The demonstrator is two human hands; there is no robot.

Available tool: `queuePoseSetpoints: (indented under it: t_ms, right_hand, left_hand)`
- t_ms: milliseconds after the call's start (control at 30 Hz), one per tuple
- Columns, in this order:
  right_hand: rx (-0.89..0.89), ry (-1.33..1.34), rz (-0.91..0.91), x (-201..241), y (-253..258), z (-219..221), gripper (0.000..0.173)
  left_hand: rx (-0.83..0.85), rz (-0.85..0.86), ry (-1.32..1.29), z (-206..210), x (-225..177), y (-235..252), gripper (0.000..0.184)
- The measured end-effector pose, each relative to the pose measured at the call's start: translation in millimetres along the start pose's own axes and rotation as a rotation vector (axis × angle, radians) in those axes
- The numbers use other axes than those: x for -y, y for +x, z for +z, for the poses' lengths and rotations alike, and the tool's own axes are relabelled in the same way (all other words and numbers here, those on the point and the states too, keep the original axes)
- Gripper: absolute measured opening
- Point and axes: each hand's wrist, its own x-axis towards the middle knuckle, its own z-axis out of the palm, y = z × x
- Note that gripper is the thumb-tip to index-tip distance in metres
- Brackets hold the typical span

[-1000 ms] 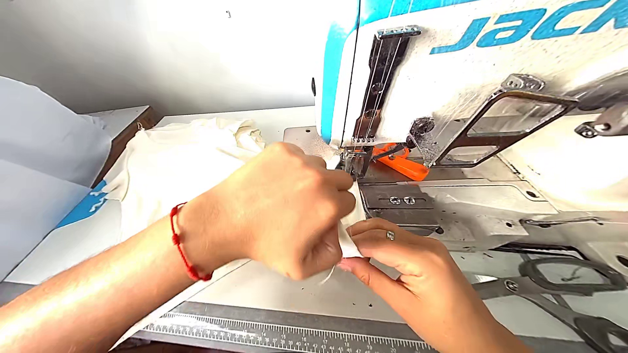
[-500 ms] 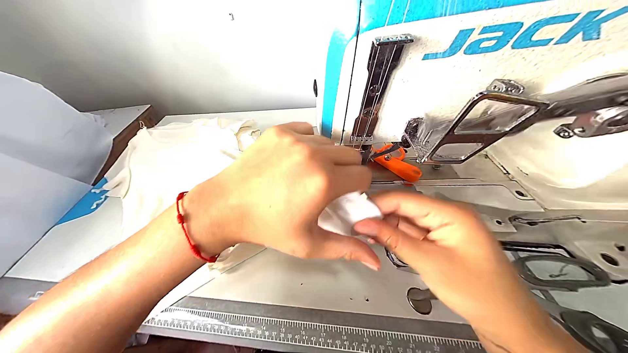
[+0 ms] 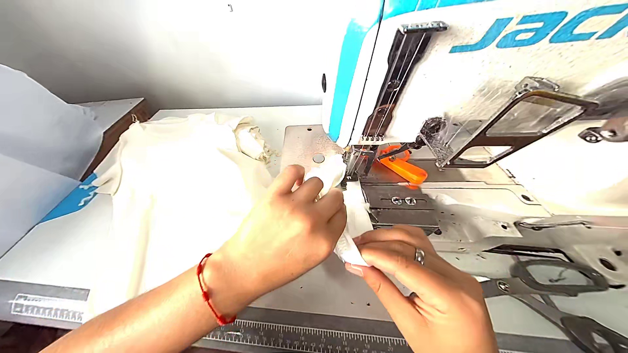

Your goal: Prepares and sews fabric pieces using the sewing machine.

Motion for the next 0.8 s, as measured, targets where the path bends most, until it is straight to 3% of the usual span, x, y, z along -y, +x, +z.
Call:
queuePoseSetpoints:
  t_ms: [667,800]
  right_hand:
    - [-0.096,-0.289,-0.034,-15,20,9,0.017]
    - [-0.035,-0.571,0.004,-19,37,-21,0.025]
  left_hand:
    - [0.001,-0.033,0.033,20,21,15,0.02]
    - [-0.006,-0.07,0.05,21,16,15,0.017]
